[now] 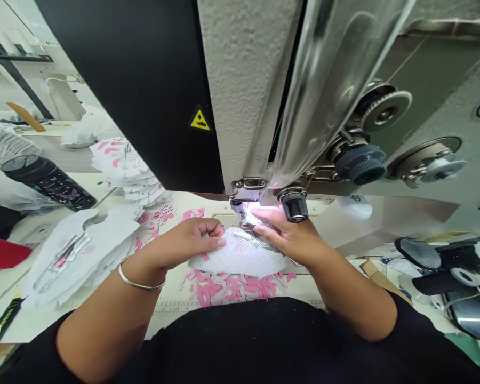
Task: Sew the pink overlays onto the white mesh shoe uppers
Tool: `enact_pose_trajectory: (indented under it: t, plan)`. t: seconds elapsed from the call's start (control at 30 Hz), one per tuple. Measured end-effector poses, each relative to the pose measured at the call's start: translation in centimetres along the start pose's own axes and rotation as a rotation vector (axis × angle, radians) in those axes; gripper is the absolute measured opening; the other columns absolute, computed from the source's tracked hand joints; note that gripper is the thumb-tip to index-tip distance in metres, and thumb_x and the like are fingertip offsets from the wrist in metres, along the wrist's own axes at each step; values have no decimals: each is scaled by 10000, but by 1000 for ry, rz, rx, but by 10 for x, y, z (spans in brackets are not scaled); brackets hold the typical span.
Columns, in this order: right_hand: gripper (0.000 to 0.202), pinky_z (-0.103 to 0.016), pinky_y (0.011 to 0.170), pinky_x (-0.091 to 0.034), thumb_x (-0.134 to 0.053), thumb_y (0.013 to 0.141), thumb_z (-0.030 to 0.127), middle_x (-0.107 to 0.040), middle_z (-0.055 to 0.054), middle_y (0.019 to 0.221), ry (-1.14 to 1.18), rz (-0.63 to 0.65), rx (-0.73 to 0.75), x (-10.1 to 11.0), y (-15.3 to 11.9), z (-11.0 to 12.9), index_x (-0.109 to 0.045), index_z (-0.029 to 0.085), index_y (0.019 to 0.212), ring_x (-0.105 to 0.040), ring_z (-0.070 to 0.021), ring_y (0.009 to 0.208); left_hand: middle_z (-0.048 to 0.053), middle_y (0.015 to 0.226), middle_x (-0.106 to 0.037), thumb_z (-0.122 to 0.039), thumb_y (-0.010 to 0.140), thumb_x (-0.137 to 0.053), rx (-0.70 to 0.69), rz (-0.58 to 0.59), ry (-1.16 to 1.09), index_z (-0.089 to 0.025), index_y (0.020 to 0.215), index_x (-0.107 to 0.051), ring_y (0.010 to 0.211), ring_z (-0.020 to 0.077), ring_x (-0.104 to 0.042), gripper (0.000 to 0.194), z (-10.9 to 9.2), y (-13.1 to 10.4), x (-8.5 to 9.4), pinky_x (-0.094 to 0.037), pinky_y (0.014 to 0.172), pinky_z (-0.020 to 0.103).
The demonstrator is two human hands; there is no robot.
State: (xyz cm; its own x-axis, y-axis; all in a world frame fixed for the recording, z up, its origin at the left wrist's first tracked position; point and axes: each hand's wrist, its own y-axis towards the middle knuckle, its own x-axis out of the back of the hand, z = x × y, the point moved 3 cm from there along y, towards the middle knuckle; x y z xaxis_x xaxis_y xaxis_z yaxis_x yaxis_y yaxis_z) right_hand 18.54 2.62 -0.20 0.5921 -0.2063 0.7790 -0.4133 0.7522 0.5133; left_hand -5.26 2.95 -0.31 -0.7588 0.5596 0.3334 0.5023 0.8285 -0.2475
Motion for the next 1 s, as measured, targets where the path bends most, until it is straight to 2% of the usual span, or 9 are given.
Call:
enact_pose_trajectory:
  t: [0.2,0.3,0.4,0.53,0.63,0.7,0.8,0.87,1.0]
  plan:
    - [289,-494,921,-443,-496,964,409,-676,-71,1019,-194,-54,-37,18,-8,2,-691,268,1126,-562,-293,1037,-35,657,-505,-349,789,-706,-2,-105,-303,-178,757,-578,541,71,-449,216,-14,13,-13,-340,475,195]
    - [274,-487,989,-420,-510,964,395,-661,-63,1137,-177,-50,67,16,-14,6,-674,273,1147,-547,-278,1107,-24,673,-556,-334,768,-746,-27,-176,-420,-169,777,-622,562,73,-499,207,-17,25,-17,-391,503,193]
    - [253,-466,1016,-433,-551,951,366,-624,-65,1252,-115,-94,93,8,-18,4,-658,269,1159,-544,-263,1157,-16,695,-588,-308,739,-785,-53,-230,-474,-173,794,-655,611,86,-541,196,-15,31,-19,-435,550,200]
    - [241,-473,1045,-434,-571,939,314,-618,-73,1255,-45,-213,125,-2,-22,-1,-641,259,1163,-554,-251,1170,-13,779,-602,-270,701,-814,-111,-274,-549,-186,844,-665,651,94,-560,223,-8,29,-14,-458,589,216]
    - [276,-497,1066,-420,-591,923,284,-609,-78,1261,-31,-238,152,-7,-25,-5,-623,258,1196,-547,-257,1198,-27,747,-561,-326,761,-757,-155,-389,-556,-195,815,-624,623,86,-526,194,7,18,-1,-442,590,220]
    - [310,-511,1082,-404,-611,906,269,-599,-77,1278,-25,-253,172,-8,-29,-9,-614,265,1216,-539,-264,1217,-33,695,-537,-385,811,-687,-117,-519,-406,-202,786,-591,600,95,-502,208,25,7,13,-429,587,232]
    - [324,-514,1086,-395,-637,882,268,-594,-58,1280,24,-321,156,-8,-37,-19,-625,288,1205,-549,-265,1212,-20,695,-592,-436,837,-607,115,-690,177,-221,817,-606,614,132,-528,216,60,-11,34,-403,574,257]
    - [307,-497,1064,-414,-633,881,296,-599,-52,1259,84,-398,74,-7,-42,-30,-642,291,1188,-564,-262,1190,-5,716,-639,-419,838,-575,257,-706,476,-228,845,-637,638,162,-558,201,82,-20,44,-391,576,277]
    - [271,-480,1027,-424,-539,931,374,-630,-63,1195,306,-602,-170,-11,-46,-58,-663,264,1146,-578,-262,1158,45,849,-699,-337,821,-563,337,-706,637,-212,841,-675,788,211,-612,169,108,-21,54,-408,655,306]
